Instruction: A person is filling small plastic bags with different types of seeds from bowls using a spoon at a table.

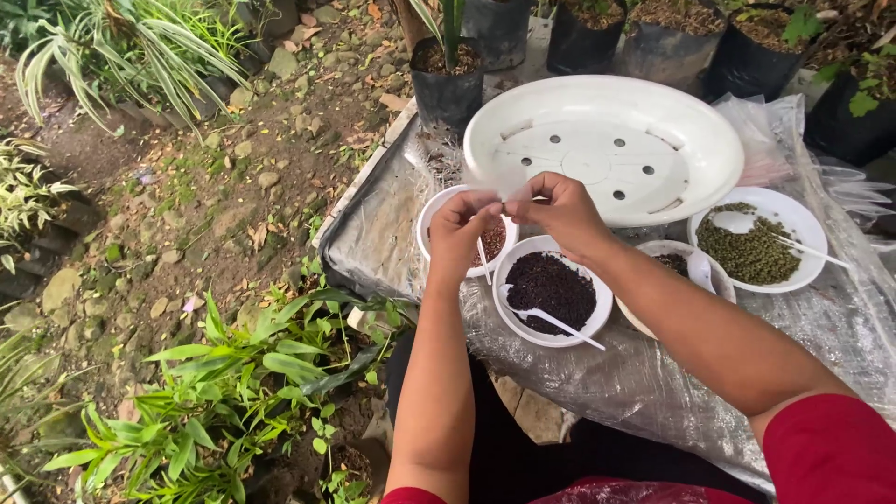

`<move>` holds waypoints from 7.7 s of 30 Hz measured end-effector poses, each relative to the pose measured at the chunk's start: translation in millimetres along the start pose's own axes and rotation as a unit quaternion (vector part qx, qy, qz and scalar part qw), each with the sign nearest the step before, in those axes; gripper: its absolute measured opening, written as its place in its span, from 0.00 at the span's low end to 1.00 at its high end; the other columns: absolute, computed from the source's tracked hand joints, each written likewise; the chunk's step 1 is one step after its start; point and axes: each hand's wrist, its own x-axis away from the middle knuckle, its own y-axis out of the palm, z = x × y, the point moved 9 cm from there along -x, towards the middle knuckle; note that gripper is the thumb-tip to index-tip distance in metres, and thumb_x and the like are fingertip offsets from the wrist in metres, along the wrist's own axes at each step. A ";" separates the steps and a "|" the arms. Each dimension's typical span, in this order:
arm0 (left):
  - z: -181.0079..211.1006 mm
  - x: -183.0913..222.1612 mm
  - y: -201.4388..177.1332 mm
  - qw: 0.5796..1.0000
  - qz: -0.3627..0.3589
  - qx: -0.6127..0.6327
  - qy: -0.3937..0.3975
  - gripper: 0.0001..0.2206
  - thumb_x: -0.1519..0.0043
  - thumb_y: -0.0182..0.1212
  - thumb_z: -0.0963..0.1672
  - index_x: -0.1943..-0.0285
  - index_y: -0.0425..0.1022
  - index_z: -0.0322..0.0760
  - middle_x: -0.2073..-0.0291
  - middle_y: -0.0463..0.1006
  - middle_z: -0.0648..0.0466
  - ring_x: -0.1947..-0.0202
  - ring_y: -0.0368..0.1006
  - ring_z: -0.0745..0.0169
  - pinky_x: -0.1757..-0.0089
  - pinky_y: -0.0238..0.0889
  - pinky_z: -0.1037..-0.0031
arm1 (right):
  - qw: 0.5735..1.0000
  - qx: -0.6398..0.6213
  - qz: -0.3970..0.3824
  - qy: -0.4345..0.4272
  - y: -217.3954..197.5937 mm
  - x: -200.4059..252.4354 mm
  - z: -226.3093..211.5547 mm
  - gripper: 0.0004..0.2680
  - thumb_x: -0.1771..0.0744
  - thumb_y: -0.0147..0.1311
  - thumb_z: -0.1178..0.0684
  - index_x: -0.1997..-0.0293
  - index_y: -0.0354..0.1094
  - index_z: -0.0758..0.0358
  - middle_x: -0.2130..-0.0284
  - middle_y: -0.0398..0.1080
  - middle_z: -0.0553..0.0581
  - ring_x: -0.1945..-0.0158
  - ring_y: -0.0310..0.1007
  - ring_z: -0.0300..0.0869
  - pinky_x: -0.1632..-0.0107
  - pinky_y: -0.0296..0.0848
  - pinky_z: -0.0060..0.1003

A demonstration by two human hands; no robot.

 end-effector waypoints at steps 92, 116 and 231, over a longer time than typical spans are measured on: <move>35.2 5.4 -10.9 0.967 0.179 -0.180 0.037 0.11 0.33 0.58 0.40 0.43 0.79 0.39 0.67 0.83 0.50 0.66 0.74 0.65 0.58 0.67 0.72 | 0.899 0.402 -0.098 0.140 18.1 -125.4 18.7 0.29 0.29 0.29 0.28 0.30 0.59 0.65 0.35 0.63 0.68 0.29 0.58 0.58 0.31 0.60 0.59; 43.0 10.0 9.7 0.962 0.153 -0.220 0.045 0.11 0.33 0.58 0.41 0.43 0.78 0.38 0.68 0.83 0.50 0.67 0.74 0.64 0.59 0.68 0.72 | 0.920 0.378 0.078 -0.065 -225.1 -125.4 -18.4 0.19 0.33 0.58 0.48 0.36 0.61 0.57 0.48 0.74 0.64 0.41 0.72 0.55 0.42 0.72 0.50; 14.7 3.3 24.8 0.993 -0.020 0.108 0.048 0.24 0.38 0.65 0.36 0.31 0.66 0.33 0.66 0.80 0.49 0.67 0.81 0.65 0.57 0.76 0.79 | 0.972 0.195 -0.035 -0.126 -21.8 35.4 -124.4 0.18 0.40 0.66 0.66 0.45 0.72 0.71 0.61 0.77 0.68 0.64 0.81 0.44 0.64 0.83 0.34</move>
